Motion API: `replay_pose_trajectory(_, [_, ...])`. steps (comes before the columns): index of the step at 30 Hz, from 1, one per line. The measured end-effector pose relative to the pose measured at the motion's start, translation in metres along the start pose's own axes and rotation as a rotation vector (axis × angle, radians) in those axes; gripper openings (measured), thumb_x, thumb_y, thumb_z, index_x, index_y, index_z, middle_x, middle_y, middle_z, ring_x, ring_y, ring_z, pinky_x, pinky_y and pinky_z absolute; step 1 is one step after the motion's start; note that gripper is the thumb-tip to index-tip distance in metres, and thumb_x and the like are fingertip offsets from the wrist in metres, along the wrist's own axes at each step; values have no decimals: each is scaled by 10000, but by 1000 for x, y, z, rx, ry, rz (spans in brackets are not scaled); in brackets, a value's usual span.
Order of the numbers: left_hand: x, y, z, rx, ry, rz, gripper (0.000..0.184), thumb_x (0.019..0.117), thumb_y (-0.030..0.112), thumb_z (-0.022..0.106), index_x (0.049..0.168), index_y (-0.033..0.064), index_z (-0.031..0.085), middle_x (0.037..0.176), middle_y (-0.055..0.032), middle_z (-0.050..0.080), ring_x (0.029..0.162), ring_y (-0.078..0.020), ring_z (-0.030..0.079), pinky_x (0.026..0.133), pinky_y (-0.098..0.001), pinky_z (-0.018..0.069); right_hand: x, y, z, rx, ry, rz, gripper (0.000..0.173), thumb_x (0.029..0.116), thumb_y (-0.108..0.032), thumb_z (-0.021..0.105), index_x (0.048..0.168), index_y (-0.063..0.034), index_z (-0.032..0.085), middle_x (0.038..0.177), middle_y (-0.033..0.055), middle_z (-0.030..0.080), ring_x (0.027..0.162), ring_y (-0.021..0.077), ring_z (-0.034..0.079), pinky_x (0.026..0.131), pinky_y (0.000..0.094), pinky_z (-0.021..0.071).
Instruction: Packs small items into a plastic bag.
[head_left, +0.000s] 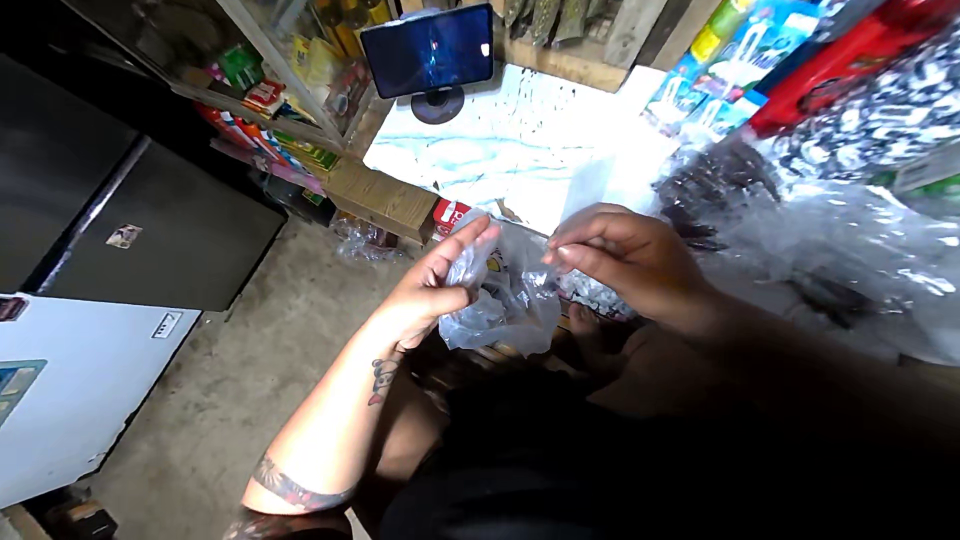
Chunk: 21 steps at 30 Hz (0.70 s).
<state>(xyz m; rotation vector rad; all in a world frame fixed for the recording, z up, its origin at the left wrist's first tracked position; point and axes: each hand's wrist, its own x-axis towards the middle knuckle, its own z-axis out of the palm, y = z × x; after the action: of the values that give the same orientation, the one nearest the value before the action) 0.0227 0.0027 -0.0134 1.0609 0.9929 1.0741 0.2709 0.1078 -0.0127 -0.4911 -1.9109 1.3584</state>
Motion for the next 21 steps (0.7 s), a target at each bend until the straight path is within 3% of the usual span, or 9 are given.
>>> replay_pose_trajectory(4, [-1, 3, 2, 8, 1, 7, 874, 794, -45, 586, 1602, 89, 282, 1571, -11, 454, 1125, -18, 622, 826, -172, 541, -1, 5, 11, -36, -26, 77, 155, 1003, -130, 623, 1066, -34, 727, 1094, 14, 671, 936, 38, 686, 823, 205, 610])
replay_pose_trajectory(8, [-6, 4, 2, 17, -4, 7, 863, 798, -48, 591, 1598, 143, 331, 1541, 18, 493, 936, -4, 644, 690, -159, 536, -5, 27, 23, -23, -85, 68, 154, 1001, -150, 639, 1058, -43, 735, 1104, 28, 678, 981, 58, 670, 846, 218, 595])
replay_pose_trajectory(10, [-7, 4, 1, 28, -19, 3, 868, 802, -33, 592, 1605, 149, 319, 1560, 13, 472, 965, -21, 647, 696, -176, 546, -9, 43, 30, -61, -140, 96, 162, 990, -145, 653, 1064, -25, 733, 1137, 60, 673, 1024, 72, 664, 874, 225, 589])
replay_pose_trajectory(11, [-7, 4, 0, 24, -25, 3, 870, 803, -38, 587, 1607, 145, 310, 1567, 10, 464, 990, -26, 649, 714, -182, 551, -11, 48, 33, -112, -193, 159, 193, 988, -143, 661, 1117, -17, 731, 1202, 94, 669, 1060, 105, 671, 895, 252, 592])
replay_pose_trajectory(13, [-6, 4, -1, 15, -38, 9, 873, 800, -44, 579, 1608, 133, 301, 1576, 4, 451, 1035, -33, 647, 756, -192, 561, -12, 52, 37, -266, -368, 334, 348, 999, -144, 666, 1332, -40, 663, 1419, 149, 589, 1212, 223, 641, 984, 373, 571])
replay_pose_trajectory(14, [-6, 3, -2, 15, -46, 13, 871, 803, -47, 577, 1609, 130, 297, 1583, 0, 440, 1046, -37, 646, 764, -194, 562, -11, 52, 37, -338, -466, 380, 436, 1006, -139, 654, 1430, -54, 595, 1513, 159, 523, 1310, 266, 587, 1055, 423, 525])
replay_pose_trajectory(16, [-6, 3, -3, 25, -43, 11, 871, 798, -50, 567, 1608, 131, 300, 1583, 2, 441, 1009, -22, 645, 729, -176, 551, -8, 49, 35, -426, -594, 380, 526, 1005, -109, 644, 1510, -49, 510, 1581, 162, 458, 1410, 297, 504, 1140, 474, 438])
replay_pose_trajectory(21, [-9, 4, -6, 29, -40, 19, 878, 797, -58, 573, 1610, 129, 299, 1597, 8, 422, 983, -6, 636, 705, -156, 537, 4, 34, -3, -447, -501, 147, 422, 969, -51, 643, 1390, -46, 635, 1445, 144, 603, 1314, 291, 594, 1092, 490, 490])
